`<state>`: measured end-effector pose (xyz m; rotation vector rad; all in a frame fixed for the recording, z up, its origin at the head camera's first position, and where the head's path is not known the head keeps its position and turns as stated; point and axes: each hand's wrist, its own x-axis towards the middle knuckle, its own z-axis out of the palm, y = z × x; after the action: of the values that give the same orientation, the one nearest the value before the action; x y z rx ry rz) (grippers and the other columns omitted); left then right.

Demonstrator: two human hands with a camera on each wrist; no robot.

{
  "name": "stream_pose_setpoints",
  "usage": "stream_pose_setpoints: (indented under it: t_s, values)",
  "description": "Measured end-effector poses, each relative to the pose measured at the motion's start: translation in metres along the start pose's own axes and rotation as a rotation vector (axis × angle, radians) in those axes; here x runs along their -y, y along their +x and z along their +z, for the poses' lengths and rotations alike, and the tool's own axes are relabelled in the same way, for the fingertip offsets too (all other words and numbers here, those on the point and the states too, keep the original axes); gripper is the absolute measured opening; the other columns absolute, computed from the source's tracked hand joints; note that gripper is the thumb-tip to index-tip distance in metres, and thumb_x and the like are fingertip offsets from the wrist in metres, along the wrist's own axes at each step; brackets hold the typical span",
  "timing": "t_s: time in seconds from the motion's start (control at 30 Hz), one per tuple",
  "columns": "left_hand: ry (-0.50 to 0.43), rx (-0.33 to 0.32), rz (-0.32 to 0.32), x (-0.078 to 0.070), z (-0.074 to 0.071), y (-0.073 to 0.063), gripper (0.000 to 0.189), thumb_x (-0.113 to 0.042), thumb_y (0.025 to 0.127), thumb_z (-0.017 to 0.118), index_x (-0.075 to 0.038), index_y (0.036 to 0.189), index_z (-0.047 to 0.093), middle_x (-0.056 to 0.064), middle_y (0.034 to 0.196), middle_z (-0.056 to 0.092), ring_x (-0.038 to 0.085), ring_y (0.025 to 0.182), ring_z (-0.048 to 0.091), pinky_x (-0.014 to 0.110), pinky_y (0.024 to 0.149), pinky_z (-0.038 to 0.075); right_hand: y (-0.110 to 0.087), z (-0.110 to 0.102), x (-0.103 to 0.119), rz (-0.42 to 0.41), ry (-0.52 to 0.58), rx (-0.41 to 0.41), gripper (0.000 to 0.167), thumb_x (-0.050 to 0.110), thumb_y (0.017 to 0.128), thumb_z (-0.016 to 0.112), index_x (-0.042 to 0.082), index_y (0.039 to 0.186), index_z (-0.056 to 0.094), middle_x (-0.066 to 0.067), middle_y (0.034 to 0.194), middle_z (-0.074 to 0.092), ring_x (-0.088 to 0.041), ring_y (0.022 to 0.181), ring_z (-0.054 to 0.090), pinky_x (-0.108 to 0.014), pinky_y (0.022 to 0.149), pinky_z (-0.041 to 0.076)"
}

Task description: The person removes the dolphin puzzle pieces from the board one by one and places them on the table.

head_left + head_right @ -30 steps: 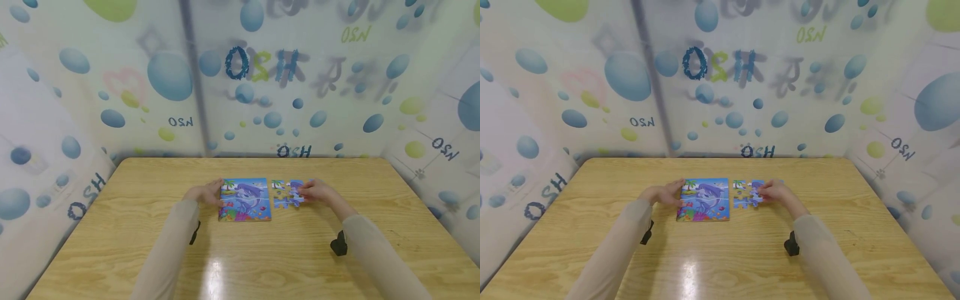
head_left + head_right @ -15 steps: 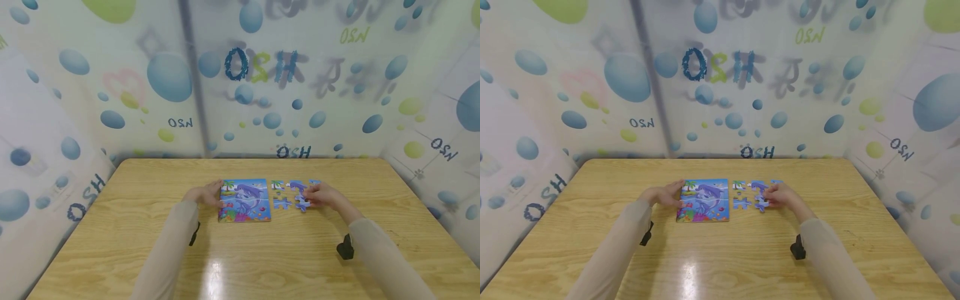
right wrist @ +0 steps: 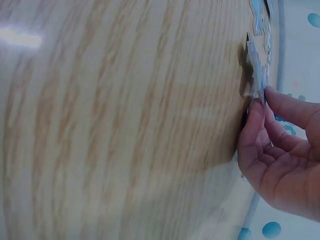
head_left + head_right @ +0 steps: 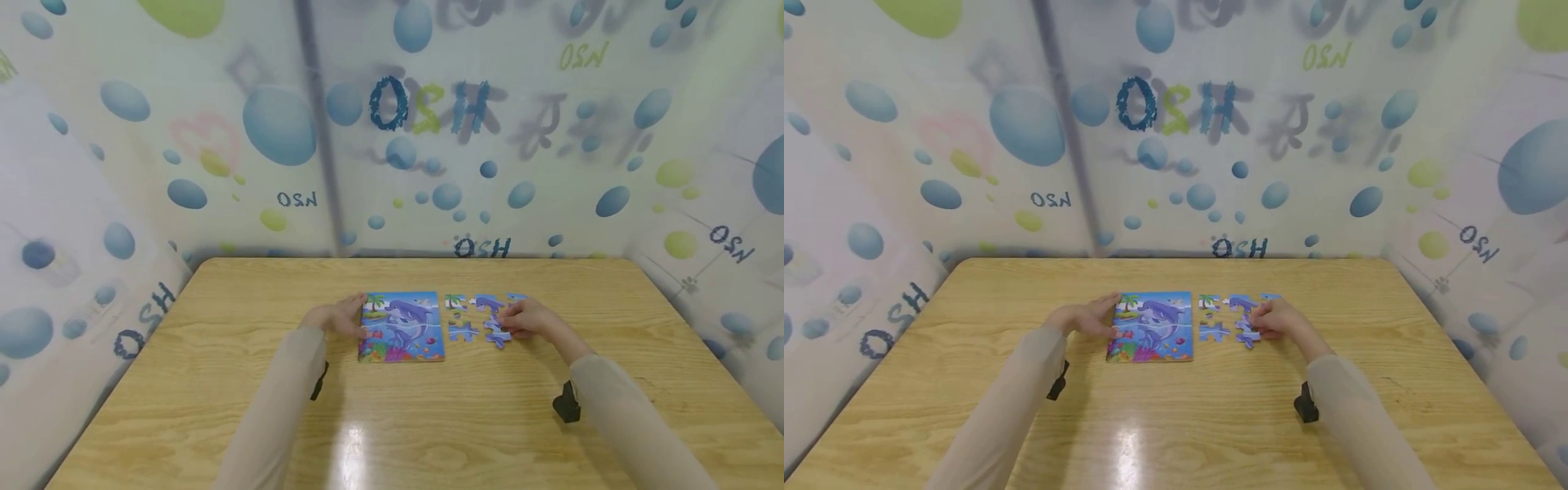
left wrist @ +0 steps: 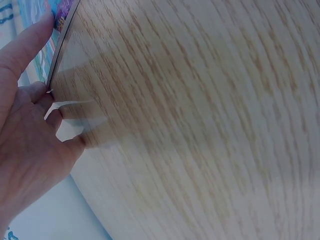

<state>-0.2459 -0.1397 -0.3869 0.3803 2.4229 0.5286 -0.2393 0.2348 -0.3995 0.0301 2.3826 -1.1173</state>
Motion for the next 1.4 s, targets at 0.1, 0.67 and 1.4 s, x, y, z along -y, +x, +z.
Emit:
stream_pose_setpoints:
  t_s: [0.1,0.67,1.4]
  values:
    - [0.006,0.003,-0.002,0.0,-0.001,0.002,0.087,-0.033,0.088,0.059,-0.006,0.147,0.001,0.014,0.155,-0.004,0.033,0.142,-0.002,0.048,0.116,0.004,-0.001,0.0,0.002,0.011,-0.039,-0.017,0.029,0.014,0.09,0.057,-0.009,0.106,0.058,0.001,0.078,0.058,-0.006,0.065,0.052,-0.019,0.059,0.051]
    - [-0.005,-0.008,-0.002,0.0,0.0,0.002,0.085,-0.03,0.089,0.057,-0.005,0.147,0.0,0.014,0.155,-0.005,0.032,0.142,-0.003,0.048,0.116,0.005,-0.001,-0.002,0.001,0.004,-0.027,-0.014,0.026,0.012,0.089,0.056,-0.01,0.104,0.056,-0.002,0.081,0.06,-0.007,0.071,0.056,-0.024,0.065,0.055]
    - [0.002,0.0,-0.022,0.001,0.0,0.002,0.087,-0.034,0.088,0.058,-0.008,0.148,0.0,0.012,0.155,-0.005,0.031,0.143,-0.004,0.048,0.116,0.004,0.004,0.003,0.019,0.026,0.042,0.022,0.038,0.016,0.093,0.048,-0.012,0.118,0.046,-0.008,0.091,0.058,-0.009,0.075,0.058,-0.023,0.069,0.055]
